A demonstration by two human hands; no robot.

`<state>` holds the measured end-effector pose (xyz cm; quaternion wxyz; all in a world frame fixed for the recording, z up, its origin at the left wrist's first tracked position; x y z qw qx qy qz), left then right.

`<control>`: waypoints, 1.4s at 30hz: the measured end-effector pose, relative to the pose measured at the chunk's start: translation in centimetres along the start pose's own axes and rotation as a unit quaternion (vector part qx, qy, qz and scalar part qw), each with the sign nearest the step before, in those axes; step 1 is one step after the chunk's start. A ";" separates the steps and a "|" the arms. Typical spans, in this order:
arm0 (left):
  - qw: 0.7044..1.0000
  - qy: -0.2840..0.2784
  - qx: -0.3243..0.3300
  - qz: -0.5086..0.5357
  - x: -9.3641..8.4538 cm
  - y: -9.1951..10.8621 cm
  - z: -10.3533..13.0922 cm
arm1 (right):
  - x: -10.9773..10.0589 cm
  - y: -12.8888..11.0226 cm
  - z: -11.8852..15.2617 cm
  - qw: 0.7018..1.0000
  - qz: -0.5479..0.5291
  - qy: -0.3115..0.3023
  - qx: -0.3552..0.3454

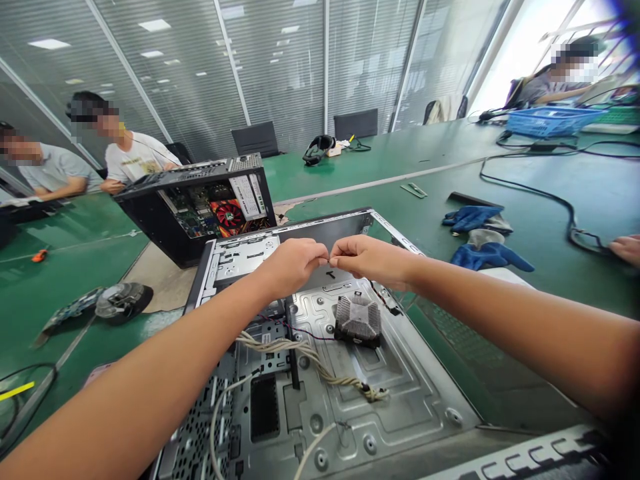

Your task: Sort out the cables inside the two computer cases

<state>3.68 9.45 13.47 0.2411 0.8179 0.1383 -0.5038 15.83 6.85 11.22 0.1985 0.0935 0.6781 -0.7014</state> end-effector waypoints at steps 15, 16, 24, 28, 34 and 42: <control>0.998 0.057 0.009 -0.011 -1.0 0.1 0.1 | 0.4 -0.2 0.6 0.993 -0.083 -0.027 0.085; 0.998 0.054 0.006 -0.013 -1.0 0.1 0.0 | 0.4 -0.2 0.6 0.994 -0.074 -0.024 0.078; 0.997 0.038 -0.062 0.007 -1.0 0.1 -0.1 | -0.4 -0.6 0.2 0.998 0.052 0.037 -0.014; 0.995 0.034 -0.086 0.042 -0.9 0.1 -0.1 | -0.5 -1.2 0.2 0.994 0.091 0.045 -0.045; 0.996 0.027 -0.076 0.037 -0.7 -0.1 0.0 | -0.5 -0.9 0.1 0.995 0.075 0.042 -0.041; 0.998 0.067 0.001 -0.004 -1.2 0.8 0.1 | 0.0 -0.2 0.1 0.999 -0.009 0.015 0.042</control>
Point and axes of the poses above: each hand's wrist, its own z-axis away from the middle knuckle, its own x-axis out of the palm, y = z × x, the point moved 6 cm from there along -z, towards the middle knuckle, and after that the axes turned 9 degrees about y, right-handed, at the moved point
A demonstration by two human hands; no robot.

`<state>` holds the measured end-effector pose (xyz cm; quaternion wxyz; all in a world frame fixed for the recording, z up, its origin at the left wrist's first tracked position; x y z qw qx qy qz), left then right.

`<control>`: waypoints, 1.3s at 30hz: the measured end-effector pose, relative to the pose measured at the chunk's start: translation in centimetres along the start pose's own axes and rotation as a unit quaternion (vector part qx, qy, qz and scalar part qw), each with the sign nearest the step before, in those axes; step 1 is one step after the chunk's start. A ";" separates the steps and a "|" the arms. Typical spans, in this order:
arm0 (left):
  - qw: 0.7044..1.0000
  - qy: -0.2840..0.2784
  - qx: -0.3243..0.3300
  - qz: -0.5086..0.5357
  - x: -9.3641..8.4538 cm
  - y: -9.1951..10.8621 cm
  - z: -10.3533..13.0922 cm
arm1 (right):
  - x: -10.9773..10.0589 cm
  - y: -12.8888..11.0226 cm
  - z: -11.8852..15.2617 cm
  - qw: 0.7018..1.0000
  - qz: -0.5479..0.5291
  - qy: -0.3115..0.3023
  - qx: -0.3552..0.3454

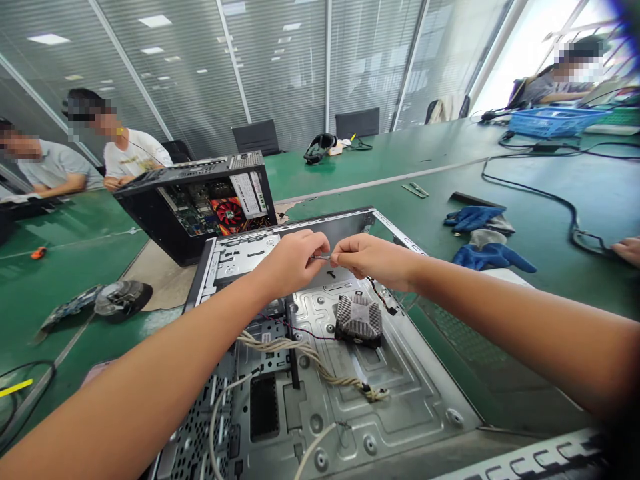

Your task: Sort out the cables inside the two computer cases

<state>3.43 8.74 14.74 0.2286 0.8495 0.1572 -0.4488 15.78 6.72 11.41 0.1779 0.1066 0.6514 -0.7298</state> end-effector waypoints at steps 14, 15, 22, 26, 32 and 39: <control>0.999 -0.030 -0.038 -0.008 0.6 -0.4 -0.1 | -0.2 -0.3 -0.1 0.997 0.051 0.003 -0.057; 0.999 -0.031 -0.043 -0.005 0.6 -0.4 -0.1 | -0.2 -0.4 0.0 0.996 0.062 0.006 -0.068; 0.998 -0.039 -0.041 0.001 0.9 -0.6 -0.1 | -0.3 -0.8 0.2 0.995 0.066 0.019 -0.072; 0.999 -0.043 -0.027 -0.011 1.1 -0.8 -0.1 | -0.3 -0.5 0.0 0.999 0.030 0.013 -0.043; 0.999 -0.013 0.002 -0.036 0.6 -0.5 0.2 | -0.2 0.0 -0.2 0.997 -0.076 0.004 -0.005; 0.999 0.002 0.005 -0.045 0.2 0.0 0.1 | 0.1 -0.1 0.0 0.994 -0.104 -0.011 0.013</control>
Point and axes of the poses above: each hand's wrist, its own z-axis away from the middle knuckle, its own x-axis out of the palm, y = z × x, the point moved 6 cm from there along -z, towards the middle knuckle, and after that the axes turned 9 degrees about y, right-handed, at the moved point
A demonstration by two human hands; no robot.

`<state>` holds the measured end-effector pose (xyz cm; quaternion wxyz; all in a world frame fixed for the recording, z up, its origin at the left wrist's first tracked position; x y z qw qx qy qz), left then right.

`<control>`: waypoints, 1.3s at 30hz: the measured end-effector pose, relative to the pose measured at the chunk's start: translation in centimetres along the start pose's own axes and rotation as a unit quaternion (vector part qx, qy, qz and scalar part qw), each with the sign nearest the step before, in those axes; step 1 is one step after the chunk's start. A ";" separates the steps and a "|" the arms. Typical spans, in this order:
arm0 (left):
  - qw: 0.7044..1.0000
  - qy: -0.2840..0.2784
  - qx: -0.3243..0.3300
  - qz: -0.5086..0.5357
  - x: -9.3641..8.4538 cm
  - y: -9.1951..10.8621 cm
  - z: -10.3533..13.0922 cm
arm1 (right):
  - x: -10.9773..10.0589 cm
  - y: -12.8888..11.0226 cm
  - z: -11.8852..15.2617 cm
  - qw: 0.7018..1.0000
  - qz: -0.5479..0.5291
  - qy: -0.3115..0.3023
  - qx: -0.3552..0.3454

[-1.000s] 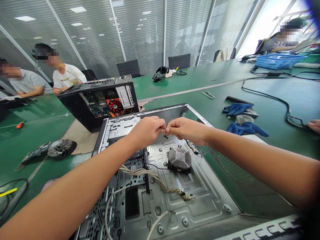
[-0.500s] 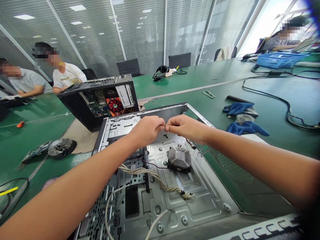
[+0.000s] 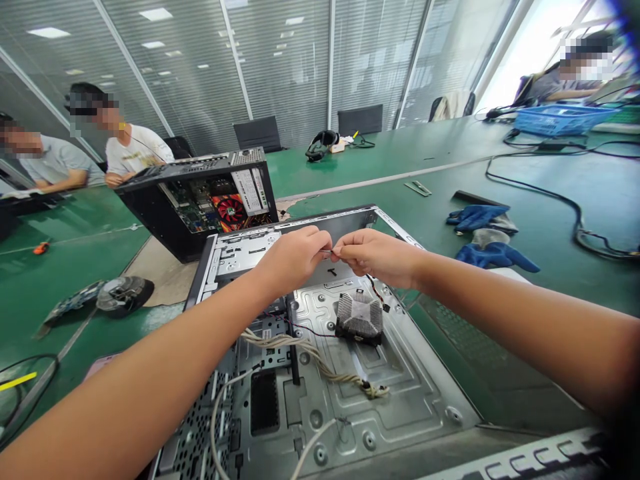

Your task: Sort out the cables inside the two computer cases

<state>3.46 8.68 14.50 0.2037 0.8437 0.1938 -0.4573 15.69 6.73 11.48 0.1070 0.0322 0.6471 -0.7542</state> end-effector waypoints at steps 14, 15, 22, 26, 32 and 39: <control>0.998 -0.040 -0.050 0.026 0.5 -0.3 -0.2 | -0.3 -1.0 0.3 0.981 0.169 0.034 -0.088; 0.997 -0.041 -0.051 0.031 0.5 -0.4 -0.2 | -0.3 -1.1 0.3 0.980 0.171 0.033 -0.093; 0.999 -0.023 -0.016 0.032 0.3 -0.3 -0.1 | -0.2 -0.3 0.1 0.996 0.086 0.013 -0.037; 1.000 0.007 0.002 0.013 -0.1 -0.2 0.1 | -0.2 -0.1 -0.1 0.999 0.045 0.009 -0.023; 1.000 0.002 -0.005 0.003 -0.2 -0.2 0.0 | -0.3 -0.1 0.0 0.998 0.061 0.012 -0.015; 0.999 -0.031 -0.033 -0.009 0.1 -0.1 -0.1 | -0.5 -0.1 0.0 0.994 0.099 0.018 -0.045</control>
Point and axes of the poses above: each hand's wrist, its own z-axis away from the middle knuckle, its own x-axis out of the palm, y = z × x, the point moved 6 cm from there along -z, towards the middle knuckle, and after that the axes turned 9 degrees about y, right-handed, at the moved point
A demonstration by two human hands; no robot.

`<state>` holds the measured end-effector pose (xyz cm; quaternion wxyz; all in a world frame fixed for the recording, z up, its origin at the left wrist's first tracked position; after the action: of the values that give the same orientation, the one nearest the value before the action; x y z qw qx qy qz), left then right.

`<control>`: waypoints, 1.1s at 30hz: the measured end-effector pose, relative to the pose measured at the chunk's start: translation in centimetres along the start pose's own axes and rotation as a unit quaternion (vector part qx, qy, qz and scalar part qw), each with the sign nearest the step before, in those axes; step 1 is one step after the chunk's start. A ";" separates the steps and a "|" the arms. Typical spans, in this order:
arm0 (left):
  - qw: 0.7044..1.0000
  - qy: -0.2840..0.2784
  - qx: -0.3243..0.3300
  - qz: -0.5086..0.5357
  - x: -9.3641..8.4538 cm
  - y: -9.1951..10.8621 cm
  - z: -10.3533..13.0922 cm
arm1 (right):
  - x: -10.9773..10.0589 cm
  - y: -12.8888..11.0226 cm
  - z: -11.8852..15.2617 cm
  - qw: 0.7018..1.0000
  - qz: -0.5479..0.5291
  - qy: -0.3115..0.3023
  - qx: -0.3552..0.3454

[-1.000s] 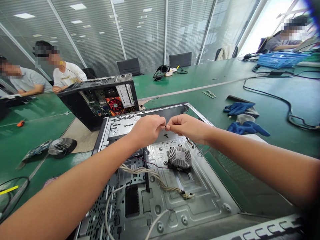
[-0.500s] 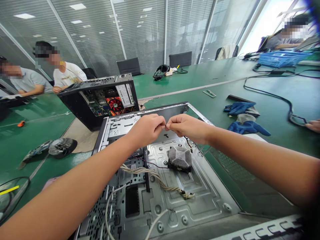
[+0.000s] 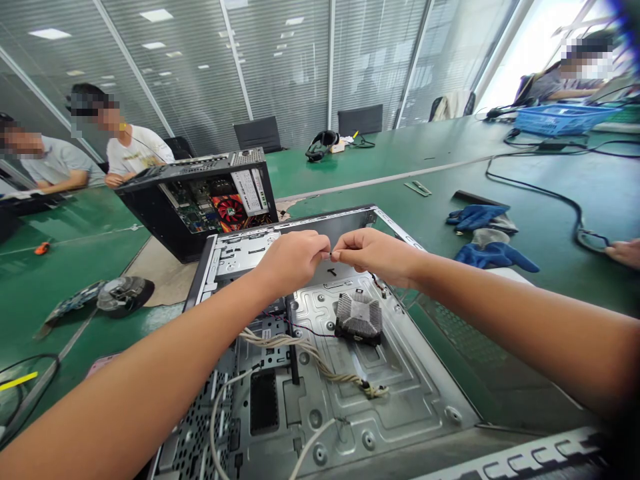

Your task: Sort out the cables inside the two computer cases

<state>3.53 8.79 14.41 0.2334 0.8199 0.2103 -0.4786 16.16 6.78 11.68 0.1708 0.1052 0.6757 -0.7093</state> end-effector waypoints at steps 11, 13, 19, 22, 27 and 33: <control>1.000 -0.012 0.009 0.025 0.5 -0.6 -0.1 | 0.2 -0.5 0.1 1.000 0.006 -0.002 -0.005; 1.000 -0.007 0.020 0.015 0.4 -0.4 0.0 | 0.3 -0.5 0.1 1.000 -0.013 -0.005 0.010; 0.999 0.022 0.031 0.015 -0.1 -0.3 0.1 | 0.4 -0.3 0.2 0.999 -0.023 -0.008 0.029; 0.999 0.018 0.029 0.019 -0.1 -0.4 0.0 | 0.3 -0.1 0.1 1.000 -0.008 -0.008 0.020; 1.000 0.000 0.018 0.024 0.2 -0.6 -0.1 | 0.2 0.1 -0.1 1.000 0.012 -0.010 -0.008; 1.000 -0.018 0.011 0.018 0.4 -0.6 0.0 | -0.1 -0.6 -0.1 0.996 0.071 0.008 -0.047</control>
<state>3.41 9.29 13.93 0.2364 0.8172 0.1862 -0.4915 16.03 6.87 12.31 0.2195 0.1505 0.7006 -0.6621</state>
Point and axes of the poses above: each hand's wrist, its own z-axis away from the middle knuckle, its own x-axis out of the palm, y = z × x, the point moved 6 cm from there along -z, towards the middle knuckle, and after that the axes turned 9 degrees about y, right-handed, at the moved point
